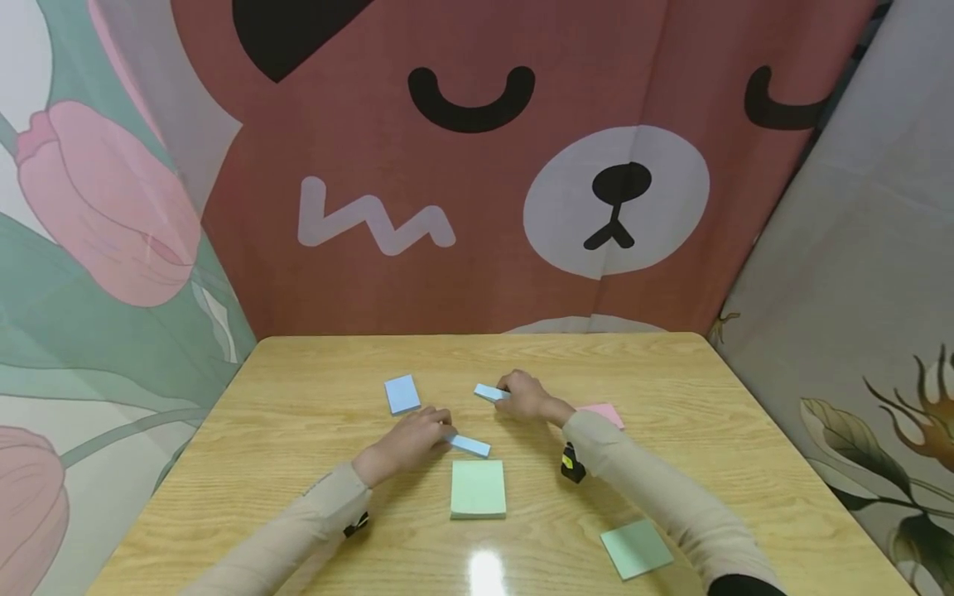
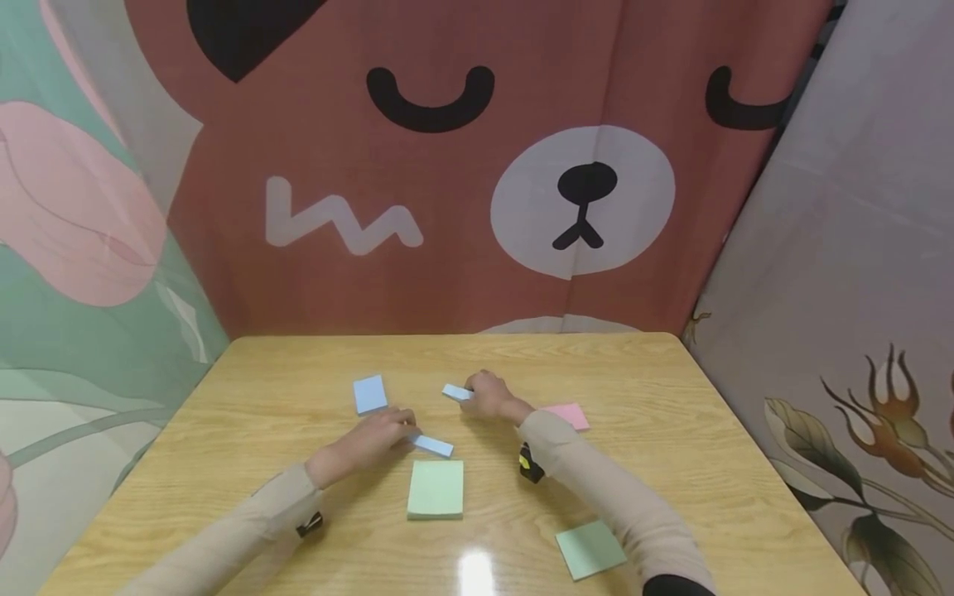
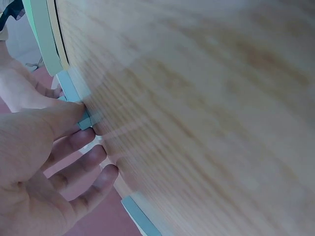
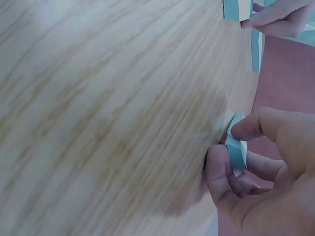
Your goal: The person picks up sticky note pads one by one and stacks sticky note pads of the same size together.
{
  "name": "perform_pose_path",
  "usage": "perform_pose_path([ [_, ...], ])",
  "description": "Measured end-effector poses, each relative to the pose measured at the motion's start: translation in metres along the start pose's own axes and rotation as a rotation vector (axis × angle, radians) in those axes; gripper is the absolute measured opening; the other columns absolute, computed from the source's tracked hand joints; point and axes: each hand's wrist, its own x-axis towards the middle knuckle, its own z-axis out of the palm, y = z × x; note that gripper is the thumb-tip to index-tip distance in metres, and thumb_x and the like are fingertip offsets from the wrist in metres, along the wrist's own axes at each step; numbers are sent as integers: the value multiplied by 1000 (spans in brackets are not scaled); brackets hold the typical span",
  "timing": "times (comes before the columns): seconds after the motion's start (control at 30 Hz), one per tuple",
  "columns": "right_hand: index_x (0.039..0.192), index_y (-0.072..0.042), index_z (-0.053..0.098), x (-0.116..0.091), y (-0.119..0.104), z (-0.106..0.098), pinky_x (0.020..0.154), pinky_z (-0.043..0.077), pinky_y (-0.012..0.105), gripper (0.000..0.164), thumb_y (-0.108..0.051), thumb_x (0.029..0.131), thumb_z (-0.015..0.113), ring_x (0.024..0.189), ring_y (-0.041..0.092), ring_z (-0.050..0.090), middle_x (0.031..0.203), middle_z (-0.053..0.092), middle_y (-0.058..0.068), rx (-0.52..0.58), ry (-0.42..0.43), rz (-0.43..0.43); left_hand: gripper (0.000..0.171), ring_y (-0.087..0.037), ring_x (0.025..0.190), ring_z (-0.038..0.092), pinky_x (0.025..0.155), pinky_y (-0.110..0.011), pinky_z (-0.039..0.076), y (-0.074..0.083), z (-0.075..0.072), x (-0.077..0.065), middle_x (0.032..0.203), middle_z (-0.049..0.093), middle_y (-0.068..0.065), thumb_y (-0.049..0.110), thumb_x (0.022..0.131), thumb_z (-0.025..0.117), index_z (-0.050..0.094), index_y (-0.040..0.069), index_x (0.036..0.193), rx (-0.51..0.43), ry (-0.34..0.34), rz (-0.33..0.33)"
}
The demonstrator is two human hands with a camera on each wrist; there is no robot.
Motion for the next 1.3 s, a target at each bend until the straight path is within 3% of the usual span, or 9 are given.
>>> perform_pose_path([
  [0.17,104,-1,60,-2,0,0,56,45,27,26,-14,81,61,64,14,53,88,60,8,145,-50,28,9,-12,76,46,64,-24,40,0,1,0,90,57,2,15,80,66,68,15,88,1,7,6],
  [0.37,124,5,45,-5,0,-4,50,48,34,44,-9,84,57,59,24,58,95,58,21,379,-147,66,10,-13,77,46,64,-25,41,0,2,0,91,57,1,15,80,65,68,14,89,-2,1,-3],
  [0.83,124,2,47,-6,-2,-4,57,50,34,41,-7,85,58,64,24,59,104,56,21,432,-153,71,11,-13,82,49,68,-27,43,0,3,0,92,56,2,15,80,65,67,14,91,6,15,0],
  [1.1,136,-3,30,-3,0,-2,57,49,36,53,-5,88,50,61,25,55,94,55,15,537,-252,105,11,-14,81,49,68,-27,43,1,2,0,93,57,0,14,81,64,68,13,92,-2,12,6],
  [1.3,137,-7,29,-4,0,-4,60,49,41,52,-4,88,46,67,29,56,96,52,16,617,-241,130,10,-14,81,49,68,-27,43,1,1,0,93,58,0,13,81,64,68,13,90,0,18,4],
])
